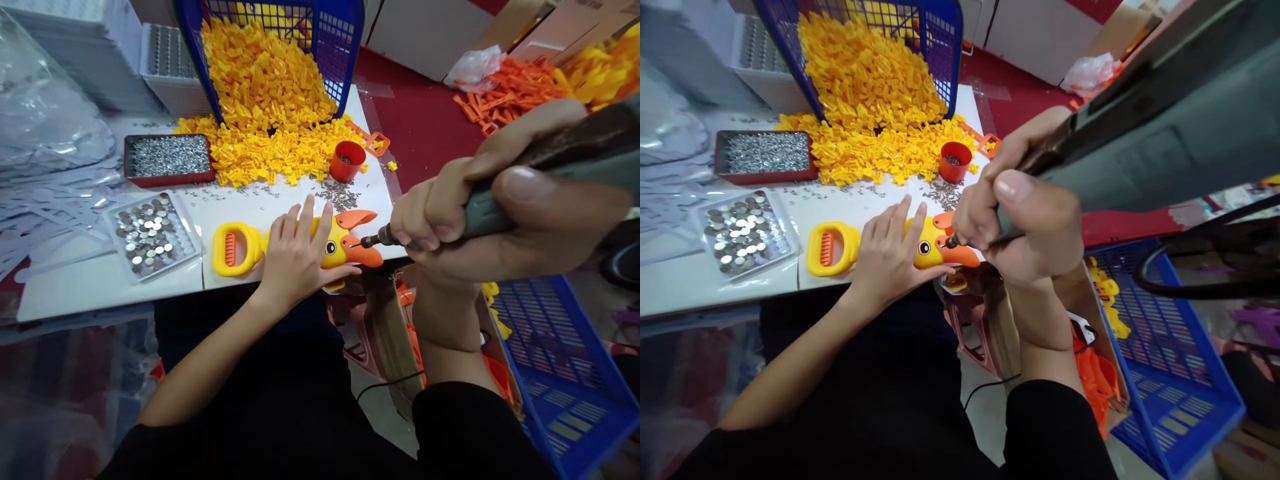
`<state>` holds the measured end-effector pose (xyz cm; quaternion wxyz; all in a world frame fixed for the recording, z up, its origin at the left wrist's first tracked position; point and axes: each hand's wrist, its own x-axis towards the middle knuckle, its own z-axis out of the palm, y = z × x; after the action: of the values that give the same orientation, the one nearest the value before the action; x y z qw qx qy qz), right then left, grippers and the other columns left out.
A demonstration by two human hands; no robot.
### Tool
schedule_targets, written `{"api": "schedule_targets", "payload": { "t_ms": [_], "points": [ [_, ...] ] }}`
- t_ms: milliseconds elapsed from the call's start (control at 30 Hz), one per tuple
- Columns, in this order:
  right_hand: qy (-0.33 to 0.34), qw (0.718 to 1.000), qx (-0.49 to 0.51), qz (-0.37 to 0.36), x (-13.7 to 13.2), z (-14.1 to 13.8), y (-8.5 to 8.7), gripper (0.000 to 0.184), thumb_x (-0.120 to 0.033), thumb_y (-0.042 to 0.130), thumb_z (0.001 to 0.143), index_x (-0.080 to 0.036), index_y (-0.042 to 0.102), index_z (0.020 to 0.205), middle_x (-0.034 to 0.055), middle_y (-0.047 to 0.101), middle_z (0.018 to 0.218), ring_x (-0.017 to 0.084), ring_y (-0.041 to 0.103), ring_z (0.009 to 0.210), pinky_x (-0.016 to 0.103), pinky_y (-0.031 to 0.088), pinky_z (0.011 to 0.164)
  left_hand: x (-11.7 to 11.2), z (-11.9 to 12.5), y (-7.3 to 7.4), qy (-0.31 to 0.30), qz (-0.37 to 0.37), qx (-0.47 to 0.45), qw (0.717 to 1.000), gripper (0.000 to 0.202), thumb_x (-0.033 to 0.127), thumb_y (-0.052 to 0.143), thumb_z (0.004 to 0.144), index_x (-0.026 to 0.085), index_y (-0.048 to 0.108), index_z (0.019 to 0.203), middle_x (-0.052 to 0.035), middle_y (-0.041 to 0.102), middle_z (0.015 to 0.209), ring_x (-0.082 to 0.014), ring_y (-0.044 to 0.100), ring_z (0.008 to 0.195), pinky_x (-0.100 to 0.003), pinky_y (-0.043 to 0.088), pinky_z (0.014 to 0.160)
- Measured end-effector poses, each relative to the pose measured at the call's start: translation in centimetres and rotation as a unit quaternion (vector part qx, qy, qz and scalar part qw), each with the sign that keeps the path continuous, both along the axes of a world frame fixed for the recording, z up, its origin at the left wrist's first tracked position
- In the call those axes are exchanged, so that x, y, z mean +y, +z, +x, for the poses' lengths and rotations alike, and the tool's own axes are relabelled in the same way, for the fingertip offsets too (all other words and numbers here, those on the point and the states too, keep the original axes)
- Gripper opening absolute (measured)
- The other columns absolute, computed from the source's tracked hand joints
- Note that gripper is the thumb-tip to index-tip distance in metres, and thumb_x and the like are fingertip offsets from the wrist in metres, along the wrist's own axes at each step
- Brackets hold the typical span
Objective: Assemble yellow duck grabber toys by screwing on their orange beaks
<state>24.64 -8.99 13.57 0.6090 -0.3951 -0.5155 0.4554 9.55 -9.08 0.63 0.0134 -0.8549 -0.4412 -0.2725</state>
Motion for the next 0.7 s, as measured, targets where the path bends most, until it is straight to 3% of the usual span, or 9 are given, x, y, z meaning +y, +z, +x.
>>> {"api": "schedule_targets", "payload": {
  "t_ms": [133,233,433,567,700],
  "points": [
    [-0.016,0.998,0.038,0.040,0.5,-0.3,-1.2,0.015,-0.032,0.065,0.074,-0.027,0.051,0.074,-0.0099,0.035,0.041,0.011,0.026,0.030,0.028,0.028,0.035,0.1,0.2,-0.6,-0.002,-0.007,0.008,1.000,0.097,0.081,0.042,0.087,0.003,0.052,0.142,-0.0255,0.068,0.123,-0.0381,0.062,0.105,-0.049,0.044,0.092],
    [-0.025,0.998,0.039,0.042,0.7,-0.8,-1.2,0.014,-0.027,0.063,0.074,-0.026,0.049,0.075,-0.0103,0.033,0.041,0.009,0.023,0.029,0.026,0.025,0.033,0.1,0.2,-0.6,-0.001,0.016,0.013,1.000,0.090,0.079,0.040,0.090,0.002,0.060,0.132,-0.0243,0.070,0.116,-0.0355,0.061,0.097,-0.047,0.043,0.087],
    [0.039,0.999,0.003,0.024,0.8,-0.4,-1.5,0.021,-0.032,0.067,0.076,-0.026,0.048,0.073,-0.0097,0.035,0.046,0.009,0.031,0.032,0.026,0.032,0.037,0.2,0.3,-0.4,0.001,0.034,0.007,0.999,0.085,0.076,0.041,0.091,0.002,0.063,0.126,-0.0233,0.070,0.109,-0.0341,0.060,0.090,-0.046,0.042,0.082],
    [0.035,0.996,0.045,0.066,0.9,-0.9,-2.4,0.015,-0.028,0.066,0.079,-0.024,0.053,0.074,-0.0093,0.037,0.049,0.007,0.027,0.032,0.025,0.027,0.034,0.3,0.3,-0.3,-0.001,0.029,0.006,1.000,0.084,0.077,0.041,0.090,0.003,0.064,0.124,-0.0229,0.070,0.110,-0.0333,0.060,0.090,-0.045,0.042,0.081],
    [0.060,0.996,0.047,0.051,1.4,-1.5,-2.4,0.009,-0.022,0.064,0.075,-0.023,0.055,0.074,-0.0104,0.040,0.047,0.005,0.026,0.031,0.021,0.024,0.032,0.4,0.3,-0.2,-0.002,-0.005,0.017,1.000,0.084,0.078,0.041,0.090,0.005,0.063,0.125,-0.0227,0.069,0.109,-0.0343,0.060,0.090,-0.046,0.041,0.079]
  ]
}}
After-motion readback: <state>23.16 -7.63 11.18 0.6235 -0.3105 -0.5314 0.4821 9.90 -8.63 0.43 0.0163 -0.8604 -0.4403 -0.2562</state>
